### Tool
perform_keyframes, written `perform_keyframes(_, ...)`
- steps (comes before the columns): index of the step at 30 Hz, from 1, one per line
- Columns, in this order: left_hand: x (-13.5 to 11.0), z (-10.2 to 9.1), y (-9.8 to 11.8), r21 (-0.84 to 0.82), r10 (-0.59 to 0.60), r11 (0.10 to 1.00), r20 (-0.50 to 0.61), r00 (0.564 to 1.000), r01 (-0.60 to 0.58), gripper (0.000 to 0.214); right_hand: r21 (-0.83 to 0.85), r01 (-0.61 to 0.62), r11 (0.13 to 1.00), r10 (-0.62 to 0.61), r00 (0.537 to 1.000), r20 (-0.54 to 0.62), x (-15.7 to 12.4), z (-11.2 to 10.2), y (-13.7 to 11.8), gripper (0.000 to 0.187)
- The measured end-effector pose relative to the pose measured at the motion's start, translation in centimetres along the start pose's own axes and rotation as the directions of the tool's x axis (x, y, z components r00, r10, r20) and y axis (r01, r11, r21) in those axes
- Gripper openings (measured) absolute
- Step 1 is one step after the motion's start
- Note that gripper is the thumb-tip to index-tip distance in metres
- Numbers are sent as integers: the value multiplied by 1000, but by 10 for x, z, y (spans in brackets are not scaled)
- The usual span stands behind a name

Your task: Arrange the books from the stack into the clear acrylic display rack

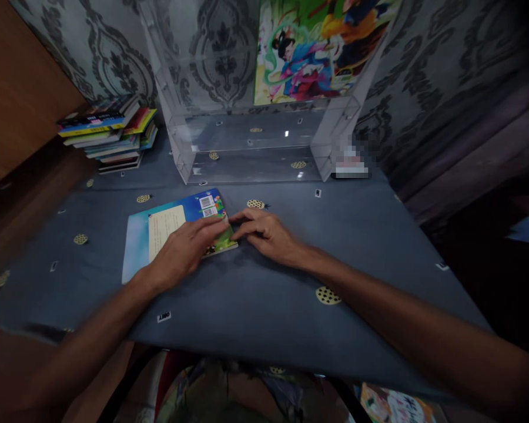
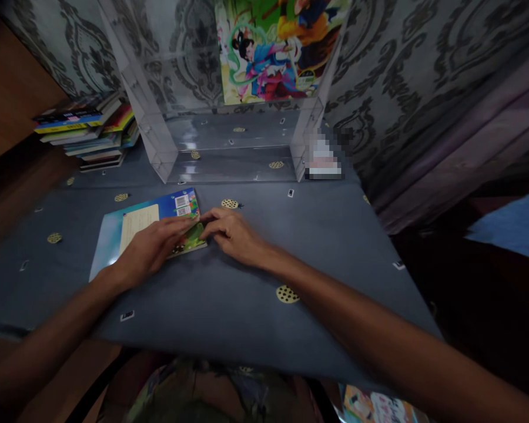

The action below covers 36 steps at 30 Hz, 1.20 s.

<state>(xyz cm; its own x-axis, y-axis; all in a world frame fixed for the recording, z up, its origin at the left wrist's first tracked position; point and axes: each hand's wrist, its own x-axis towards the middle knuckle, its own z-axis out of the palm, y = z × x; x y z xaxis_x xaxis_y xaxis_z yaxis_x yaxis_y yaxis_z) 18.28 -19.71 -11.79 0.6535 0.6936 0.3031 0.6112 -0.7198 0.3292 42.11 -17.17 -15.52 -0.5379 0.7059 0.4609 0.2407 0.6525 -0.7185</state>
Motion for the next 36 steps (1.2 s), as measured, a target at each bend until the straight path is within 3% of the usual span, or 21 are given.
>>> perform_keyframes(7, -1, 5, 6, 140, 120, 983, -1, 993, -118, 20, 23, -17, 1000, 18, 999, -33, -4, -3, -2, 40)
perform_keyframes(23, -1, 8, 4, 136, 69, 989, -34, 997, -64, 24, 36, -52, 998, 55, 995, -83, -2, 0, -5, 38)
perform_keyframes(36, -2, 9, 7, 205, 102, 975, -63, 993, -87, 25, -145, 71, 987, -85, 992, -90, -3, 3, -12, 13)
